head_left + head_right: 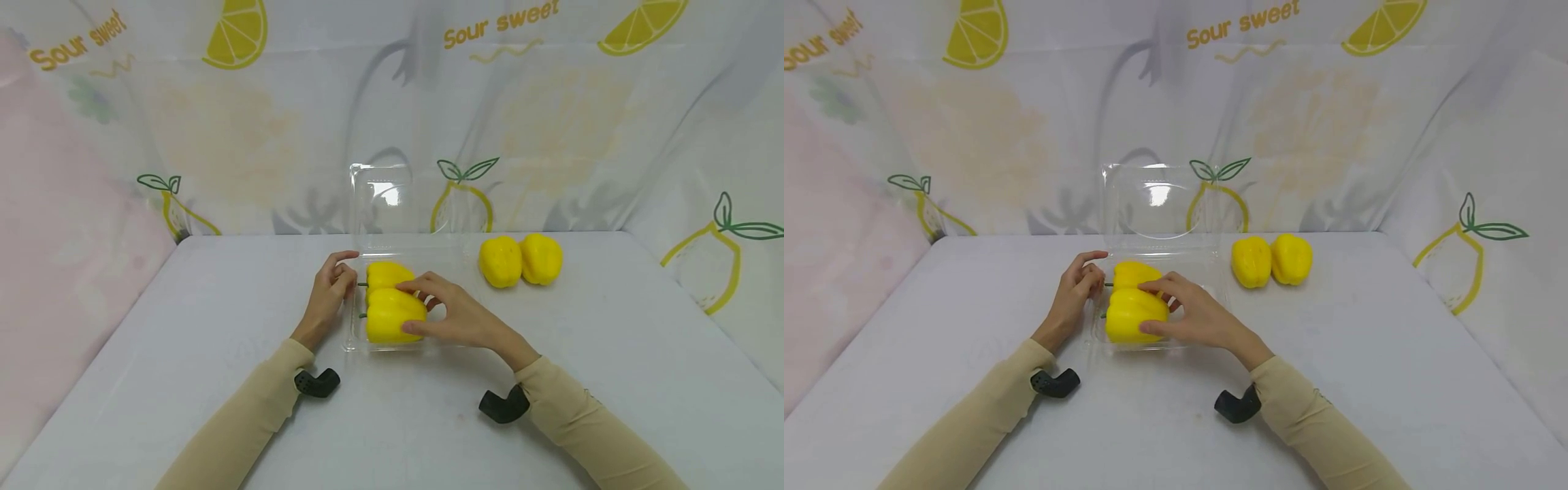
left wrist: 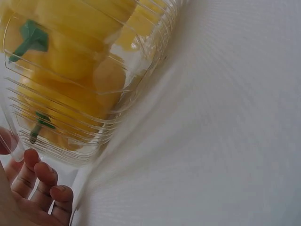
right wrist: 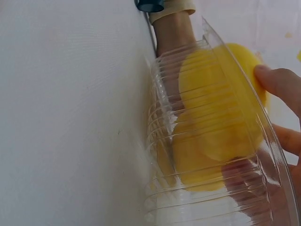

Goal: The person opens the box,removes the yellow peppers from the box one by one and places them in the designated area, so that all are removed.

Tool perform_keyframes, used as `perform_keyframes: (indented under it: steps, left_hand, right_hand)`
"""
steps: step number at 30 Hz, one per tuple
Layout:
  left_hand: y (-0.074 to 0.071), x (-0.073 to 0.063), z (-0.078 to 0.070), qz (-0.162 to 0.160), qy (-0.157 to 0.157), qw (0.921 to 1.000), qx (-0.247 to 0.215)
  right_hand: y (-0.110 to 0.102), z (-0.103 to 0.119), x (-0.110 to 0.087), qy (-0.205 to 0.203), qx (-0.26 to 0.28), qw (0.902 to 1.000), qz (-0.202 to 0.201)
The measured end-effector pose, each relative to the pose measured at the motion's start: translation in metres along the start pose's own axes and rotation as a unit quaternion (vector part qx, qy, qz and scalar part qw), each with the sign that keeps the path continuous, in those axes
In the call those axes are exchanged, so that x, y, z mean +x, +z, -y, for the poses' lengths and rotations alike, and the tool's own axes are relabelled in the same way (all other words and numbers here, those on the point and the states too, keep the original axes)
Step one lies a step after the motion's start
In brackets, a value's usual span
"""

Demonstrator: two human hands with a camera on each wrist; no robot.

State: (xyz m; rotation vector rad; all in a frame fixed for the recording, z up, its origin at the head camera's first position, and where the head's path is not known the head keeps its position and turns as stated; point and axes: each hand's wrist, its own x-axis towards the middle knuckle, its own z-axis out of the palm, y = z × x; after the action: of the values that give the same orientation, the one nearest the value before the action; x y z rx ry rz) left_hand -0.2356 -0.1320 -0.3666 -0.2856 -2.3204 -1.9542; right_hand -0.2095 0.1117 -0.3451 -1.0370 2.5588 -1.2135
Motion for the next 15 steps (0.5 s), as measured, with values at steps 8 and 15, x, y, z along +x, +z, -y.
perform_keyframes:
  steps: [8,15]
  left_hand:
    - [0.0005,-0.0008,-0.0001,0.000,0.000,1.0000,0.008]
    - [0.0004,-0.0008,0.0000,-0.002,0.005,1.0000,0.000]
  right_hand:
    - [-0.0019,0.0025,-0.0016,-0.002,-0.002,1.0000,-0.004]
    - [-0.0056,0.0040,-0.0028,-0.007,-0.015,0.9998,-0.008]
